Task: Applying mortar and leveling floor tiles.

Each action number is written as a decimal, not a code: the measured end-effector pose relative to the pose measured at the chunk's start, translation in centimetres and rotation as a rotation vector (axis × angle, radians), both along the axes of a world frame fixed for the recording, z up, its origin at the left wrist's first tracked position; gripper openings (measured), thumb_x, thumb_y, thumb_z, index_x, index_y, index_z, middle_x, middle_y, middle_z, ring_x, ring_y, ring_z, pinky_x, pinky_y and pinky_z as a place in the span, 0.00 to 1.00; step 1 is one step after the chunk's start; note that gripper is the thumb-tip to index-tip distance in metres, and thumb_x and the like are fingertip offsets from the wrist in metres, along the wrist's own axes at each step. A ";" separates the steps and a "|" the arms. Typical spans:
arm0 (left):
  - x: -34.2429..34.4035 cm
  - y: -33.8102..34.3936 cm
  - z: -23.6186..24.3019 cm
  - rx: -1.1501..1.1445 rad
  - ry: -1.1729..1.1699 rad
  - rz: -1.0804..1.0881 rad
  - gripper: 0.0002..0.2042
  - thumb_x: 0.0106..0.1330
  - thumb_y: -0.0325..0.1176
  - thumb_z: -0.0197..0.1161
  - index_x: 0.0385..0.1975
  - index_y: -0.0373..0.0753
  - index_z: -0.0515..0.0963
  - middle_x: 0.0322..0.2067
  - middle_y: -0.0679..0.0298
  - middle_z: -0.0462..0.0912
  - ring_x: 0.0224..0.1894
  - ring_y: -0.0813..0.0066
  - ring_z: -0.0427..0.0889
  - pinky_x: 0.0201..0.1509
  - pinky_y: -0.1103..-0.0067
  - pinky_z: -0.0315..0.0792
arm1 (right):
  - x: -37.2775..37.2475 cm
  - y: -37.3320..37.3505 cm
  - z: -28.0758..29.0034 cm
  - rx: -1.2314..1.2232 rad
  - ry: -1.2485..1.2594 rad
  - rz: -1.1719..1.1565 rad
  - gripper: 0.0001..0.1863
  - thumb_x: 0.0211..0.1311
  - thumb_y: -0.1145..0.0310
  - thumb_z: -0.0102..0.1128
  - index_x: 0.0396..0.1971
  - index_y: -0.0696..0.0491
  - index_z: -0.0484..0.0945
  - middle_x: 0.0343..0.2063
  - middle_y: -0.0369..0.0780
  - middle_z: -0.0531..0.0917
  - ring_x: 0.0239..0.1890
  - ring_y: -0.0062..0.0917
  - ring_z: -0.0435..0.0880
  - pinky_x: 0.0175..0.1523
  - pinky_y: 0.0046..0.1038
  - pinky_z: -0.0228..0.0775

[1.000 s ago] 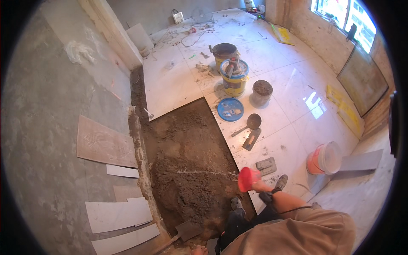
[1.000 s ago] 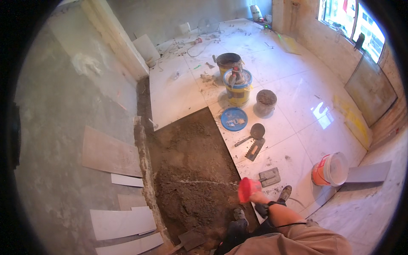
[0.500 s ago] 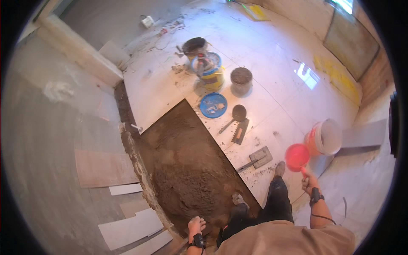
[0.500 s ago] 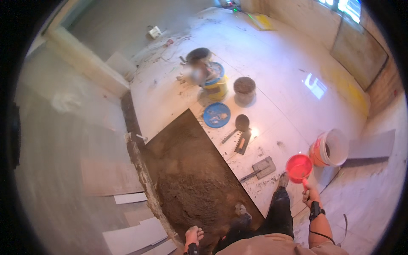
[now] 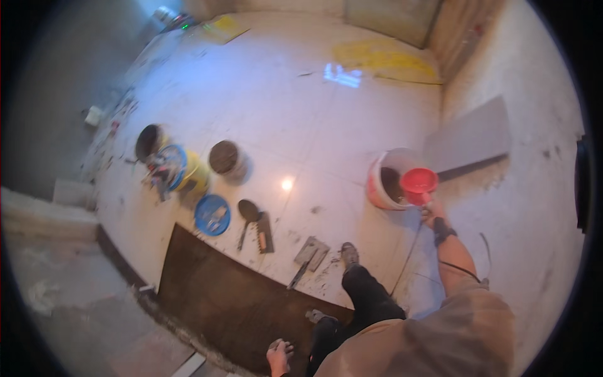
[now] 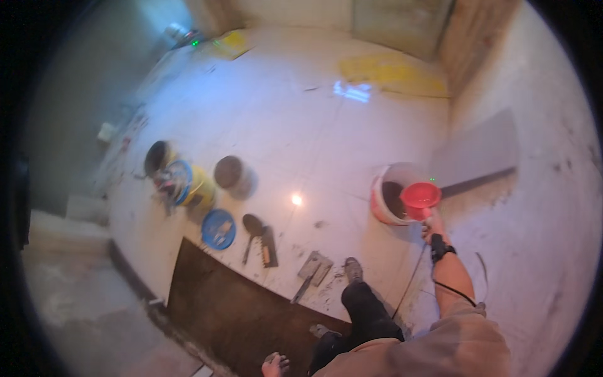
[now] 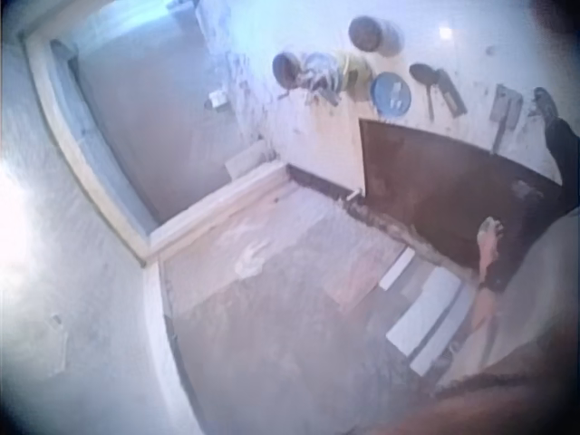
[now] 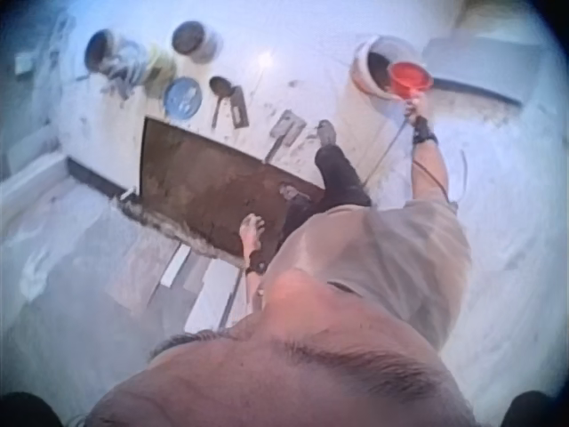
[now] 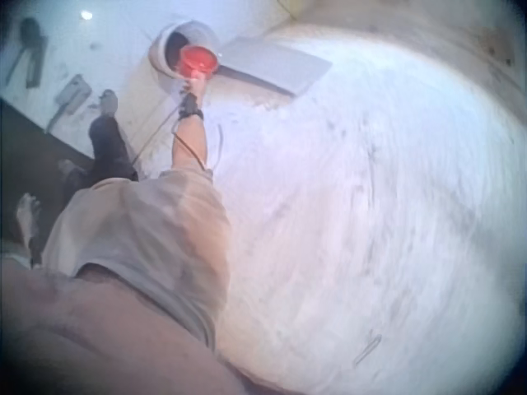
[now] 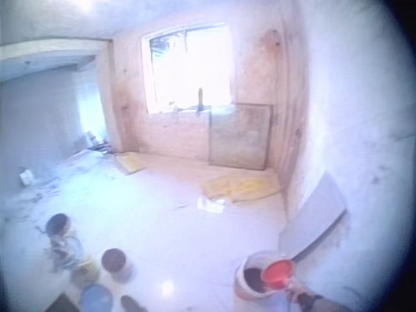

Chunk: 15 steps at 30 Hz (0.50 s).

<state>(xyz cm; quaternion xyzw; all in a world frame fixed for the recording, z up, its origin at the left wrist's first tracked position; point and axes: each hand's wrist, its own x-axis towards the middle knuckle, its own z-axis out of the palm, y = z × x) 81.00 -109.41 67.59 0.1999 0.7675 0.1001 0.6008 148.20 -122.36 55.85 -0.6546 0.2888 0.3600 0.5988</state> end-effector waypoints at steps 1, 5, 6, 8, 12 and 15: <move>0.7 -0.2 0.4 0.003 -0.005 0.000 0.14 0.66 0.30 0.58 0.50 0.37 0.72 0.34 0.59 0.81 0.32 0.69 0.82 0.33 0.74 0.77 | 1.4 0.3 -0.4 0.026 0.072 0.068 0.16 0.66 0.48 0.49 0.48 0.39 0.71 0.19 0.30 0.68 0.12 0.15 0.60 0.16 0.22 0.52; 1.3 -0.7 2.5 -0.015 0.115 0.025 0.13 0.66 0.31 0.58 0.49 0.36 0.73 0.35 0.60 0.82 0.33 0.71 0.82 0.34 0.75 0.77 | 2.2 2.9 -2.3 -0.034 -0.032 0.230 0.25 0.62 0.39 0.46 0.40 0.48 0.72 0.18 0.34 0.70 0.11 0.20 0.63 0.14 0.25 0.53; 0.9 -0.8 2.9 -0.029 0.124 0.062 0.13 0.66 0.31 0.58 0.49 0.36 0.73 0.35 0.61 0.82 0.33 0.72 0.82 0.34 0.76 0.77 | 1.2 4.0 -3.0 -0.126 -0.086 0.220 0.33 0.58 0.32 0.50 0.34 0.53 0.74 0.19 0.37 0.73 0.10 0.23 0.65 0.14 0.26 0.53; 0.6 -0.4 3.8 -0.035 0.122 0.121 0.13 0.67 0.31 0.58 0.49 0.36 0.73 0.34 0.61 0.82 0.33 0.73 0.82 0.34 0.76 0.76 | -1.0 6.2 -2.9 -0.361 -0.090 0.481 0.29 0.59 0.40 0.53 0.40 0.54 0.73 0.24 0.42 0.77 0.12 0.25 0.71 0.14 0.28 0.58; -2.4 -1.5 3.7 -0.011 0.143 0.221 0.12 0.67 0.31 0.57 0.48 0.36 0.73 0.34 0.62 0.82 0.32 0.74 0.81 0.33 0.77 0.76 | -11.0 10.4 -2.3 -0.341 -0.131 0.796 0.20 0.62 0.55 0.54 0.41 0.58 0.72 0.25 0.43 0.79 0.14 0.26 0.75 0.15 0.29 0.62; -6.2 -3.0 2.0 -0.039 0.127 0.306 0.12 0.68 0.32 0.57 0.49 0.36 0.73 0.35 0.62 0.82 0.32 0.74 0.81 0.32 0.78 0.76 | -17.8 15.0 -0.3 -0.285 -0.066 0.929 0.18 0.63 0.59 0.53 0.43 0.58 0.72 0.26 0.43 0.80 0.15 0.26 0.77 0.17 0.28 0.64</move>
